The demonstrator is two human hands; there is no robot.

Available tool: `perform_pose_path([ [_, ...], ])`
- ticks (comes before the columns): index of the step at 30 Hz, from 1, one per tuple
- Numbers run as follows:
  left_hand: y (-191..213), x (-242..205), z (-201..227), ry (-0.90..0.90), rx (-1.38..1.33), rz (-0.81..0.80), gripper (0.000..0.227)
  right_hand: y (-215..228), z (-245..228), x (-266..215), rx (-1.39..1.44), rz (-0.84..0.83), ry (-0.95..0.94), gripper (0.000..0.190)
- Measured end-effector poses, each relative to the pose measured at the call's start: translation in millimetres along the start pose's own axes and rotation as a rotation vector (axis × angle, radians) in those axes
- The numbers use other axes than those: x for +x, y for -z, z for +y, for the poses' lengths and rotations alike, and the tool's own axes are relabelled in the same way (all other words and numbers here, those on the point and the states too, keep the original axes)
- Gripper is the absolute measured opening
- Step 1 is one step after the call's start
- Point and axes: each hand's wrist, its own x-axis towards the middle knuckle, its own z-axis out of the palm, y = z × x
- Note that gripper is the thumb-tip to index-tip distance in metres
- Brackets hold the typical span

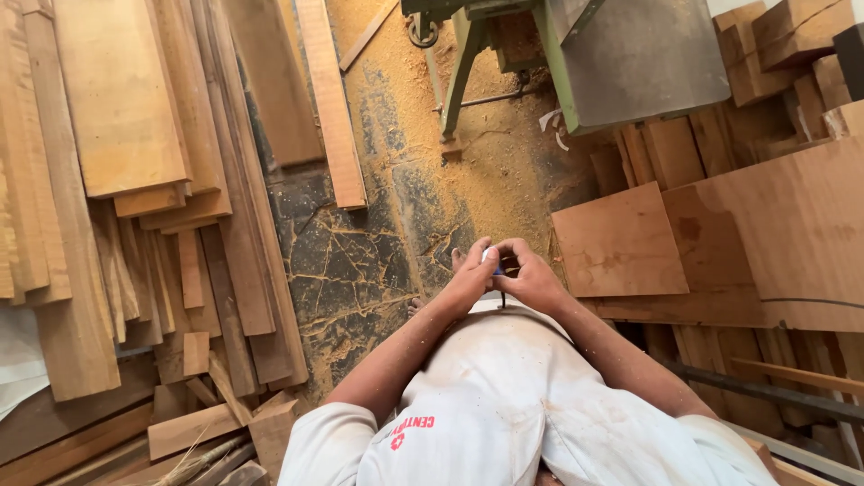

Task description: Jointing a wooden board on a power jointer and then measuring its dimensions using a tape measure.

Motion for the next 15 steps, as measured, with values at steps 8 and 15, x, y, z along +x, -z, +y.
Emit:
perform_pose_path([
  [8, 21.4, 17.5, -25.2, -0.079, 0.229, 0.019, 0.064, 51.3, 35.6, 21.2, -0.015, 0.142, 0.036, 0.052],
  [15, 66.9, 39.9, -91.4, 0.029, 0.597, 0.424, 0.056, 193.8, 66.5, 108.5, -0.349, 0.677, 0.260, 0.050],
])
